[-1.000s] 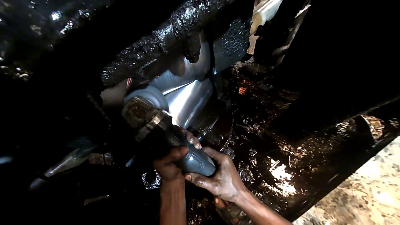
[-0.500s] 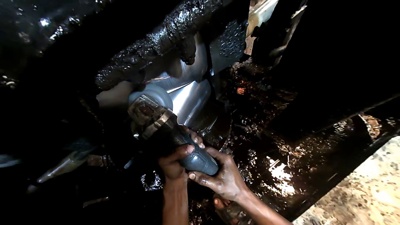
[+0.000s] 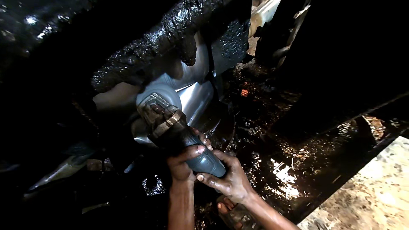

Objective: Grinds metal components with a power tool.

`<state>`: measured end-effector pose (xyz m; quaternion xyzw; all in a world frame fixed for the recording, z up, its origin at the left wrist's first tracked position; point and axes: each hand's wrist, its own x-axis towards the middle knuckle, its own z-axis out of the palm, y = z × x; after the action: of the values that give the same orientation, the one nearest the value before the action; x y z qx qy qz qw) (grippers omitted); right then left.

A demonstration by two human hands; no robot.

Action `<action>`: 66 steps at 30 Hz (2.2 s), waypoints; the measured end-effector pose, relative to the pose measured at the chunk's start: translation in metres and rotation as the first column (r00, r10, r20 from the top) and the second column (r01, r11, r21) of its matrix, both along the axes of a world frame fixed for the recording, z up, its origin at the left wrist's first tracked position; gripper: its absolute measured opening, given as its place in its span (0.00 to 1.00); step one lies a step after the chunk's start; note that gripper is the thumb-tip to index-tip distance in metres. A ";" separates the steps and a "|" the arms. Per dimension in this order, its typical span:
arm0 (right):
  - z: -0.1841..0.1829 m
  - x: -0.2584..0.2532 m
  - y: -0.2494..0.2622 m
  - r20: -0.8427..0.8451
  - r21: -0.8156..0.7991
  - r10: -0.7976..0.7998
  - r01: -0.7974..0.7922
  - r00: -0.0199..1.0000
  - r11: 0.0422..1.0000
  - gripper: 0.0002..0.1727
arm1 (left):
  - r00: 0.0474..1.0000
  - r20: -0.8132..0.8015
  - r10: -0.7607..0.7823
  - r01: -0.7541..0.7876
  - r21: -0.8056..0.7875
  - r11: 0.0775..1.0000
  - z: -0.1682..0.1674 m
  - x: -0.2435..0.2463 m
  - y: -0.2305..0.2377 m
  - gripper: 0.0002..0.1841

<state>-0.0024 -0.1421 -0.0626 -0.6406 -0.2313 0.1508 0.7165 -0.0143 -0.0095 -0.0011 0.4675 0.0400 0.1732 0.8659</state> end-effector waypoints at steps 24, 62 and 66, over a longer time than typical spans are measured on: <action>0.000 0.002 -0.001 -0.022 0.091 -0.007 0.009 1.000 0.996 0.25 | 0.996 -0.087 -0.019 0.021 0.019 1.000 0.010 0.006 -0.008 0.20; -0.007 0.007 -0.005 -0.170 0.303 0.053 0.001 0.984 0.953 0.24 | 0.974 -0.226 -0.021 0.056 0.148 0.987 0.023 0.021 -0.027 0.13; -0.007 0.006 -0.006 -0.176 0.319 0.062 -0.003 0.983 0.948 0.22 | 0.972 -0.232 -0.022 0.060 0.157 0.986 0.024 0.021 -0.029 0.14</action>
<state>0.0038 -0.1482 -0.0692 -0.4966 -0.1960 0.1816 0.8258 0.0072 -0.0384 0.0230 0.5541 0.1157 0.1027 0.8179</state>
